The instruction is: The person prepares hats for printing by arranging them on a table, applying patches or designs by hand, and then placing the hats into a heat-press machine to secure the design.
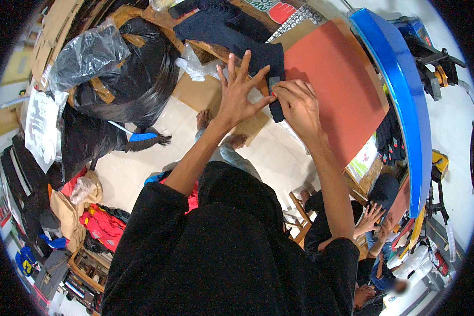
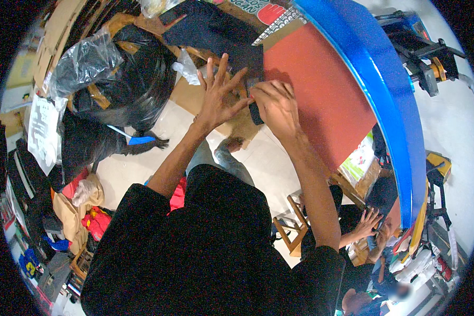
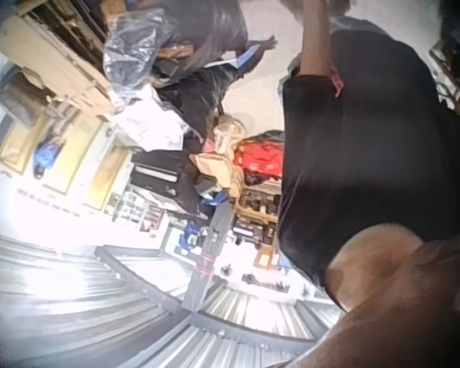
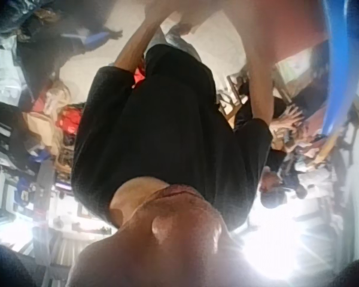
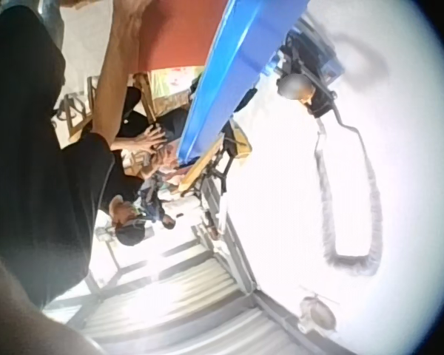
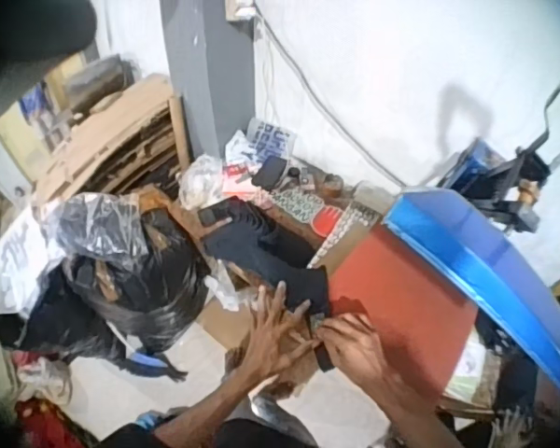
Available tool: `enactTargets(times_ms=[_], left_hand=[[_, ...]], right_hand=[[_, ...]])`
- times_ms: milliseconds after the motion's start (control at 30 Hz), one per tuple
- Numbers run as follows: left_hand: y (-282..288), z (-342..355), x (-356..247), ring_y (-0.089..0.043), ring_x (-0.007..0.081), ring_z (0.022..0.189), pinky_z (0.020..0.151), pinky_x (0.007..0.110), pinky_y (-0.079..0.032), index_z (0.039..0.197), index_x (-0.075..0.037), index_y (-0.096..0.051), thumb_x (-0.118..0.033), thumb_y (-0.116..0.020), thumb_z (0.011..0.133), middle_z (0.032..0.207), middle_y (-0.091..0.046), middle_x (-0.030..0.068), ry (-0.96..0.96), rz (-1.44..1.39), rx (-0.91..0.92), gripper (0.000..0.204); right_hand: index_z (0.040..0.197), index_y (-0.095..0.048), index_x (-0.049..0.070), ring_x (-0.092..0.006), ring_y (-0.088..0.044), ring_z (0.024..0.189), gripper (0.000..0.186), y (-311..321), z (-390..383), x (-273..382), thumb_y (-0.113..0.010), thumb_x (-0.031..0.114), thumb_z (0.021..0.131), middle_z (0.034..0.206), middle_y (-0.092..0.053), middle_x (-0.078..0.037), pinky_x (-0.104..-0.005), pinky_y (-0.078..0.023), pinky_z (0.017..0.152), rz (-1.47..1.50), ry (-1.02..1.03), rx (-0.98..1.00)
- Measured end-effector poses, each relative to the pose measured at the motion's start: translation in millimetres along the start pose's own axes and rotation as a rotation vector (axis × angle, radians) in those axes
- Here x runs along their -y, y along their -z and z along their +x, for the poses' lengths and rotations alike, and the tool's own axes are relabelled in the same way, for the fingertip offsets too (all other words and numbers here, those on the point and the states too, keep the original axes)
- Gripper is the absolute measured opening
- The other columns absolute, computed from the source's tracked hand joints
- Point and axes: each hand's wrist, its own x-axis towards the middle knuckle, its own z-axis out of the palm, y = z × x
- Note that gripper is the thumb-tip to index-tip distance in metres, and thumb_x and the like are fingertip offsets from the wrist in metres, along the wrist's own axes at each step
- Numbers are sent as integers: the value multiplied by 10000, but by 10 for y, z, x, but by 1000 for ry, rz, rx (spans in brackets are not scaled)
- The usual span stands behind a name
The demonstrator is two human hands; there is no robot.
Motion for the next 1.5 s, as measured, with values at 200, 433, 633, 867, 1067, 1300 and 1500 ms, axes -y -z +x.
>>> enactTargets(times_ms=[200,433,633,867,1067,1300,1500], left_hand=[[72,8,-25,-4,436,1499,1103,725,32,1390,-295,-564,-616,-710,773,1645,-135,122,-7,29,50,711],[48,9,36,18,429,1501,1114,710,40,1505,-157,-387,-663,-687,760,1647,-116,133,-27,54,61,949],[96,42,27,38,444,1495,1120,699,44,1554,-32,-184,-757,-701,657,1645,-56,168,-49,35,112,1264],[99,93,21,46,458,1491,1119,703,21,1553,-11,-140,-793,-715,589,1641,-26,188,-35,56,171,1368],[103,82,7,49,454,1493,1118,707,13,1552,-17,-136,-765,-746,576,1643,-26,180,-29,19,164,1373],[138,109,16,52,456,1493,1120,706,18,1548,-19,-145,-722,-783,577,1641,-31,185,-36,-28,173,1359],[121,108,22,48,450,1495,1121,701,32,1548,-8,-130,-728,-782,573,1640,-30,192,-47,-11,168,1377]], right_hand=[[989,-747,68,-222,-616,991,172,-35,-36,-2,-666,59,838,1009,-691,-37,-367,-455,880,-3,-3,-44],[1038,-747,66,-224,-609,981,213,-86,-59,31,-669,55,840,983,-662,-42,-361,-450,859,14,-16,-113],[1053,-741,63,-236,-589,1035,222,41,59,92,-672,62,842,998,-645,-61,-375,-440,900,-5,-26,-45],[1079,-734,57,-261,-555,1100,261,169,155,86,-653,86,833,1029,-646,-79,-407,-415,988,-6,-26,52],[1063,-735,59,-267,-542,1113,249,215,198,117,-682,98,822,1072,-643,-80,-405,-400,1006,-17,-74,105],[1087,-715,59,-263,-535,1155,261,237,205,213,-694,130,837,1128,-633,-71,-416,-396,1010,-33,-130,74],[1054,-720,54,-275,-584,1096,239,612,229,624,-711,86,817,1087,-651,-73,-422,-446,943,-21,-156,-123]])
